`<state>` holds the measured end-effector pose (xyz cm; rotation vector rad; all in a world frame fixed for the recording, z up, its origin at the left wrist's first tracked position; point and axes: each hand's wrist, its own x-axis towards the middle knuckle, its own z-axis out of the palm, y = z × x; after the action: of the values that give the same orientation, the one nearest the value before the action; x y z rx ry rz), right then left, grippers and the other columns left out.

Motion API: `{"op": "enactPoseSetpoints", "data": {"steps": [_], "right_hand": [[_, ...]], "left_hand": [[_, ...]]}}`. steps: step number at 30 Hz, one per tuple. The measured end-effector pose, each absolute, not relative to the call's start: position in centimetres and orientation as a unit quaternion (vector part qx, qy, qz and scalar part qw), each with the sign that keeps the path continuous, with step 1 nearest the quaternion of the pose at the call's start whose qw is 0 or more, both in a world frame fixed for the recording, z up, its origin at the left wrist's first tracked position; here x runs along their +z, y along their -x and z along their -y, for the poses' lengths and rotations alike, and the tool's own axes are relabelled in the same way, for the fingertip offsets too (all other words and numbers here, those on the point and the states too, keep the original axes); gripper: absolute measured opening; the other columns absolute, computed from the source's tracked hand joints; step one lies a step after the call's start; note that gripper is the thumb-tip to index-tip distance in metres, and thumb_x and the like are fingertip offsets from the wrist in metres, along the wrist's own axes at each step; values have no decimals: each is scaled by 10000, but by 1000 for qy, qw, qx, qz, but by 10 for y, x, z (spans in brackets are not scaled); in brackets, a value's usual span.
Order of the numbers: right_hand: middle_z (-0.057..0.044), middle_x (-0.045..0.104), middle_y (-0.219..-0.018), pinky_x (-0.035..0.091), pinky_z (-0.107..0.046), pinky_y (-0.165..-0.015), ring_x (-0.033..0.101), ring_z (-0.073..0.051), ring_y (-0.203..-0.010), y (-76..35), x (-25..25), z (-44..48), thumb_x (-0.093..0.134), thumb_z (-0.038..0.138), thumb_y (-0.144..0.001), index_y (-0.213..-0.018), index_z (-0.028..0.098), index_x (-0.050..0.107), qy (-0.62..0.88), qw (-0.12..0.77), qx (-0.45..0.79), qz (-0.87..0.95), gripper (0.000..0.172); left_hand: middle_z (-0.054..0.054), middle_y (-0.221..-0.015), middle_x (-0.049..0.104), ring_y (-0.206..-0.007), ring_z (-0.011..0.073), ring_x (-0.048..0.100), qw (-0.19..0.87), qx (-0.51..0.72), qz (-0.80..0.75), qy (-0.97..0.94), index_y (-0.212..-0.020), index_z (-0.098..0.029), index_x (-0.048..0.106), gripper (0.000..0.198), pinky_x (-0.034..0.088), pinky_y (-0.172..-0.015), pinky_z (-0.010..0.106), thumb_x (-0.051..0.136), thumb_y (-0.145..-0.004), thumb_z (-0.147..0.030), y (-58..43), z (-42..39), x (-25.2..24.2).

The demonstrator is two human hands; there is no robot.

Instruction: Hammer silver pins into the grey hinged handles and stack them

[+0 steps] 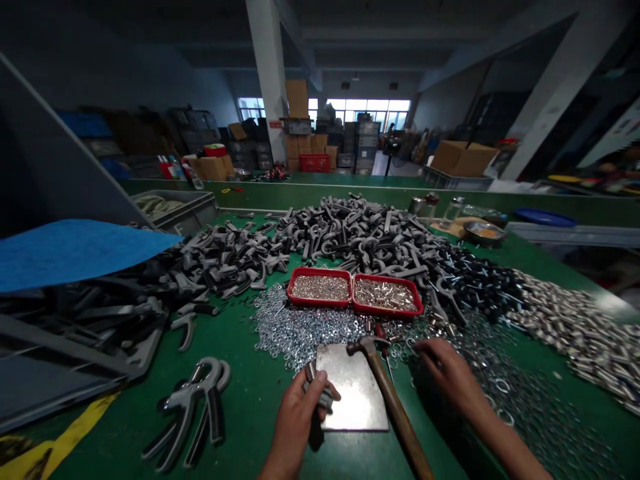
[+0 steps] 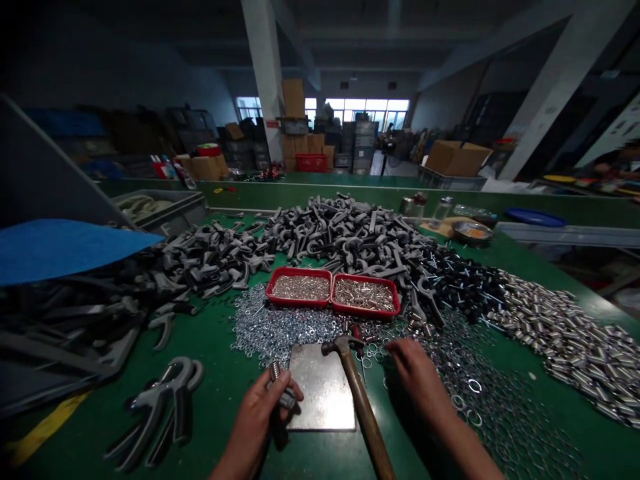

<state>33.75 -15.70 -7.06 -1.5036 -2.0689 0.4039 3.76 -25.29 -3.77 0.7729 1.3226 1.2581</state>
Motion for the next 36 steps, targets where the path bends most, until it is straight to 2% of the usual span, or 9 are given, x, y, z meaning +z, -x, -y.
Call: {"op": "enactPoseSetpoints", "data": {"steps": [4,7,10,13,16,20,24,32,36], "right_hand": [[-95,651,-933,486,-378,-810,586,-265,-912,-298,-78,174,474,171,-906,-875,225,677,529,181,161,813,212],[-107,639,-905,484,-395,-786,578,-273,-879,-291,-76,170,488,168,-892,-782,215,648,532,186,159,810,200],[-107,655,-977,487,-421,-861,591,-273,-942,-295,-64,172,481,254,-937,-867,218,639,520,220,184,805,177],[-76,666,-1037,493,-416,-893,621,-251,-978,-278,-48,192,523,373,-961,-1044,241,612,526,330,371,690,179],[-32,679,-939,527,-345,-753,659,-200,-828,-236,-40,219,583,439,-946,-1180,259,580,455,394,632,488,295],[16,619,-691,486,-240,-608,595,-115,-605,-191,-46,234,633,455,-929,-969,179,638,353,395,768,360,279],[32,574,-653,446,-176,-478,517,-69,-513,-187,-51,232,677,411,-915,-847,160,595,279,356,844,287,273],[-3,704,-738,452,-150,-389,597,-71,-446,-191,-48,232,741,409,-857,-892,180,536,272,348,823,357,309],[50,700,-633,426,-150,-361,618,-99,-396,-191,-50,240,688,425,-893,-912,231,474,305,376,753,446,289]], "left_hand": [[17,-687,675,-523,89,509,556,518,-552,-343,-811,-168,609,439,392,-512,184,641,-841,-605,-46,249,-38],[30,-705,677,-542,111,526,560,508,-547,-360,-807,-170,616,470,405,-519,207,621,-839,-638,-48,248,-39],[53,-779,680,-646,149,569,542,510,-547,-384,-834,-170,644,467,443,-601,239,578,-875,-630,-43,249,-39],[62,-871,675,-776,182,594,507,512,-555,-416,-902,-180,663,413,459,-708,265,523,-936,-568,-41,251,-36],[64,-910,674,-871,214,609,491,507,-554,-442,-949,-196,645,365,468,-783,292,499,-958,-531,-48,250,-32],[91,-1025,676,-1023,260,610,445,501,-581,-462,-1011,-205,633,339,445,-932,347,530,-938,-520,-53,249,-33],[105,-1059,681,-1092,277,598,389,494,-609,-483,-990,-212,643,334,449,-961,361,553,-919,-526,-48,253,-38],[104,-1030,690,-1000,254,638,371,495,-628,-473,-1059,-200,630,373,488,-887,345,492,-949,-529,-52,258,-41],[86,-1000,681,-952,235,630,399,525,-605,-447,-1037,-201,611,383,478,-859,317,459,-963,-545,-58,259,-37]]}}
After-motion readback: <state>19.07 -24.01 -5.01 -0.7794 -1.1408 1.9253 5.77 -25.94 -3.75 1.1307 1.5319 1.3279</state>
